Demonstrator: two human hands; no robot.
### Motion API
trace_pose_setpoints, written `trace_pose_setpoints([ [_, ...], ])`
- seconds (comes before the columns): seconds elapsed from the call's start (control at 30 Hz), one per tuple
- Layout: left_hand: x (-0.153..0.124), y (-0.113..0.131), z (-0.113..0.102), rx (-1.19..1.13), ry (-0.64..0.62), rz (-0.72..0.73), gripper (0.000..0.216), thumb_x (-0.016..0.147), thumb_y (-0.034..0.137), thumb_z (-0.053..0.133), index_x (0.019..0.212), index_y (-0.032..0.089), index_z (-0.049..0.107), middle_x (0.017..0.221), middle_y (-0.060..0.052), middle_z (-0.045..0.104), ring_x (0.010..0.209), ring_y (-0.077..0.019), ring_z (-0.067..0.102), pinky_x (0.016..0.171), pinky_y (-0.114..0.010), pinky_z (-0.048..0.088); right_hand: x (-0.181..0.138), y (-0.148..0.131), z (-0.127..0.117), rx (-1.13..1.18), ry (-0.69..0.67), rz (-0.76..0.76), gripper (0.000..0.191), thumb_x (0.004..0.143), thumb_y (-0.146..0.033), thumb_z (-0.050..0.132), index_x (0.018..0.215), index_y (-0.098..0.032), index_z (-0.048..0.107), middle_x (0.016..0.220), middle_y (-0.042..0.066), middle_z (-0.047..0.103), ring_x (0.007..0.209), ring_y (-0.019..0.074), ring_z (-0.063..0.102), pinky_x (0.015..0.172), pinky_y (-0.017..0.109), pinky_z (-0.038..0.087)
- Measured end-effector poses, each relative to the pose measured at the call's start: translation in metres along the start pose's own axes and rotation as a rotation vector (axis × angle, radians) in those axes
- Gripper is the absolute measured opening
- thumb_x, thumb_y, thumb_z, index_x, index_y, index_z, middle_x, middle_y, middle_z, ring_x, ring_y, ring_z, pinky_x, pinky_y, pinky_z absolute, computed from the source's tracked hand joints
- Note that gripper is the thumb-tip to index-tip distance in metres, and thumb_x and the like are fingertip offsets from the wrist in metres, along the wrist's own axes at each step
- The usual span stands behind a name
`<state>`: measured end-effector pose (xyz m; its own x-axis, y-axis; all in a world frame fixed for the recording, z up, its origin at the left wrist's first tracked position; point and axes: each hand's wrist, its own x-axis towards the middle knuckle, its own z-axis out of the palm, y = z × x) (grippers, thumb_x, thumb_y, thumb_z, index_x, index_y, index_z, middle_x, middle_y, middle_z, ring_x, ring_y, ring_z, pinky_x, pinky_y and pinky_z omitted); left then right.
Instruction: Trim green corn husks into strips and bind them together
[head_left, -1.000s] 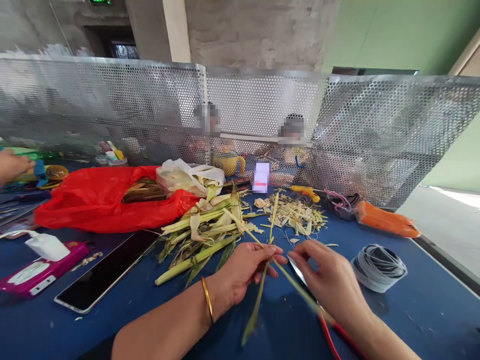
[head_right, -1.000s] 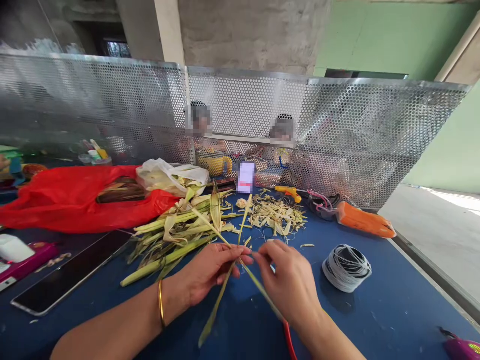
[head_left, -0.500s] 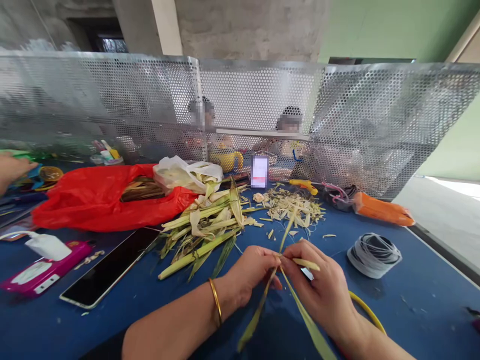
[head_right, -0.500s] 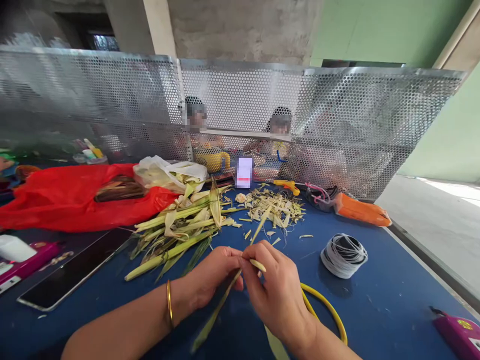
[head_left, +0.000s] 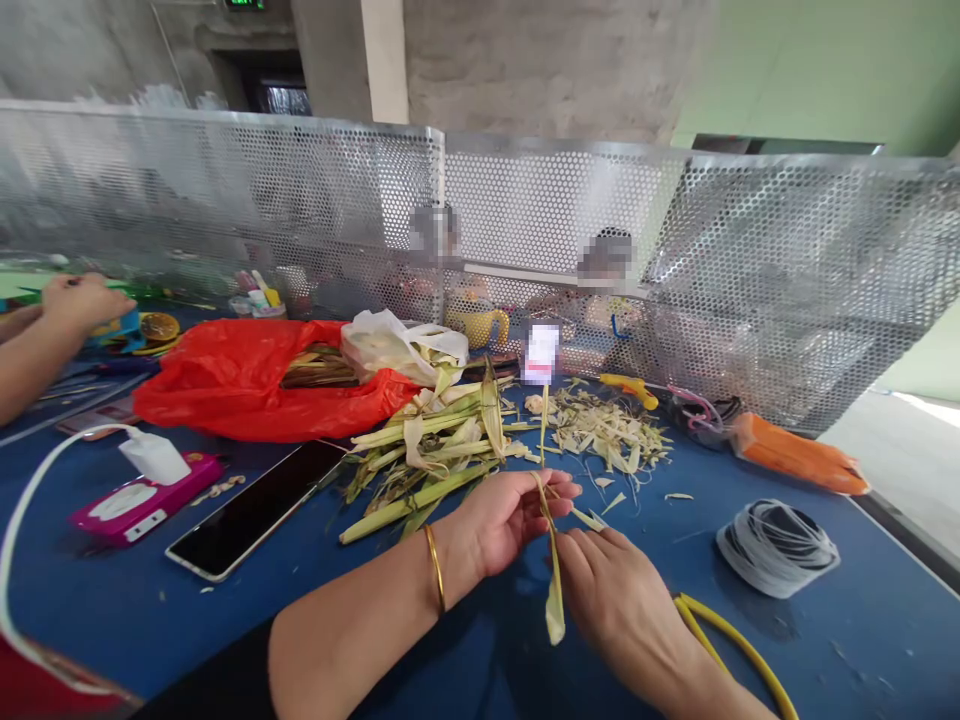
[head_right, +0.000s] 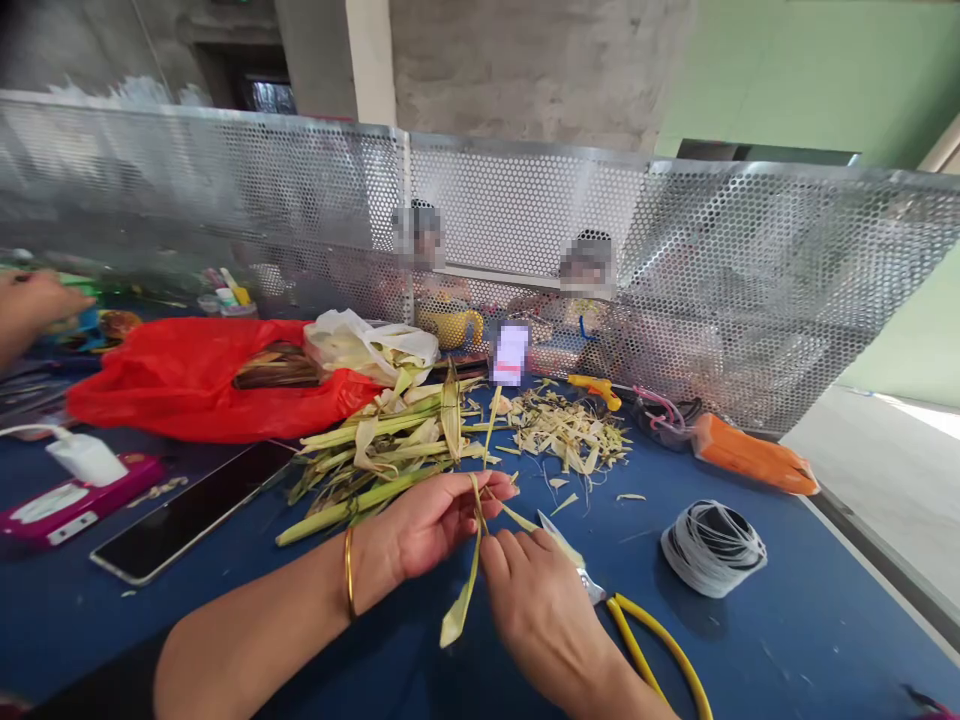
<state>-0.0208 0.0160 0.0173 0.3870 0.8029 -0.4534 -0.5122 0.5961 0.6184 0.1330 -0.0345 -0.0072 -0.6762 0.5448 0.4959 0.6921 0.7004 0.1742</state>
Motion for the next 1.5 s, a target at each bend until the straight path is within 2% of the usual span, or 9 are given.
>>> trace_pose_setpoints([
  [0.17,-0.003,-0.003,0.003,-0.01,0.003,0.009,0.013,0.084,0.013,0.056,0.085,0.008,0.068,0.079,-0.007,0.071,0.054,-0.0073,0.062,0.048,-0.014,0.047,0.0,-0.005,-0.008,-0.016,0.156,0.008,0.011,0.094,-0.016,0.045,0.085,-0.017,0.051,0.07,0.003,0.057,0.062,0.0182,0.05,0.065,0.034,0.034],
  [0.53,-0.001,0.001,0.004,-0.142,-0.03,-0.043,0.012,0.085,0.01,0.054,0.084,0.008,0.066,0.068,-0.004,0.066,0.052,-0.0075,0.062,0.05,-0.015,0.049,0.001,0.002,0.005,0.358,0.009,0.232,0.015,0.095,-0.011,0.036,0.092,-0.02,0.049,0.078,0.002,0.063,0.07,0.0166,0.059,0.064,0.027,0.043],
  [0.67,0.001,-0.001,0.004,-0.119,0.022,0.054,0.011,0.085,0.011,0.056,0.084,0.007,0.066,0.071,-0.005,0.067,0.051,-0.0082,0.061,0.055,-0.019,0.053,-0.002,-0.005,0.004,0.185,-0.023,0.178,0.015,0.096,-0.017,0.037,0.086,-0.019,0.049,0.064,0.001,0.061,0.055,0.0168,0.057,0.053,0.028,0.038],
  [0.8,0.0,-0.008,0.007,-0.044,0.067,0.171,0.013,0.086,0.012,0.055,0.081,0.008,0.066,0.072,-0.007,0.067,0.056,-0.0095,0.062,0.057,-0.02,0.053,-0.004,-0.014,-0.007,0.009,0.102,0.105,0.018,0.098,-0.023,0.038,0.087,-0.017,0.051,0.058,-0.001,0.057,0.046,0.0152,0.051,0.048,0.03,0.032],
  [0.93,-0.003,-0.017,0.015,0.044,0.106,0.144,0.015,0.087,0.014,0.055,0.079,0.009,0.066,0.075,-0.008,0.068,0.054,-0.0082,0.061,0.054,-0.017,0.051,0.002,-0.015,-0.017,-0.073,0.018,-0.115,0.028,0.095,-0.012,0.032,0.114,-0.011,0.053,0.078,0.007,0.063,0.063,0.0195,0.057,0.059,0.033,0.04],
  [1.17,-0.006,-0.023,0.015,0.062,0.044,0.118,0.013,0.086,0.014,0.057,0.082,0.009,0.067,0.077,-0.007,0.069,0.062,-0.0102,0.064,0.062,-0.019,0.051,0.006,-0.006,-0.013,-0.018,-0.088,-0.226,0.024,0.094,-0.012,0.036,0.087,-0.016,0.059,0.081,0.007,0.061,0.08,0.0217,0.057,0.089,0.041,0.042],
  [1.27,-0.006,-0.023,0.013,0.123,-0.004,0.146,0.013,0.085,0.017,0.059,0.084,0.009,0.069,0.078,-0.007,0.07,0.064,-0.0099,0.064,0.063,-0.018,0.05,0.005,0.0,-0.015,0.18,0.12,-0.053,0.022,0.093,-0.011,0.038,0.089,-0.018,0.058,0.081,0.006,0.064,0.081,0.0192,0.059,0.085,0.037,0.044],
  [1.37,-0.007,-0.022,0.012,0.228,-0.034,0.182,0.014,0.083,0.023,0.063,0.087,0.01,0.07,0.078,-0.007,0.071,0.063,-0.0104,0.065,0.063,-0.019,0.05,0.004,0.012,-0.016,0.489,0.346,0.444,0.013,0.092,-0.02,0.046,0.087,-0.02,0.058,0.082,0.005,0.066,0.078,0.0176,0.061,0.073,0.032,0.046],
  [1.5,-0.009,-0.022,0.013,0.361,-0.078,0.222,0.016,0.083,0.024,0.063,0.09,0.011,0.068,0.079,-0.008,0.072,0.064,-0.0124,0.067,0.063,-0.021,0.051,0.007,0.029,-0.007,1.057,0.214,1.03,0.026,0.081,-0.042,0.06,0.071,-0.019,0.057,0.063,0.001,0.063,0.063,0.0168,0.06,0.058,0.028,0.047],
])
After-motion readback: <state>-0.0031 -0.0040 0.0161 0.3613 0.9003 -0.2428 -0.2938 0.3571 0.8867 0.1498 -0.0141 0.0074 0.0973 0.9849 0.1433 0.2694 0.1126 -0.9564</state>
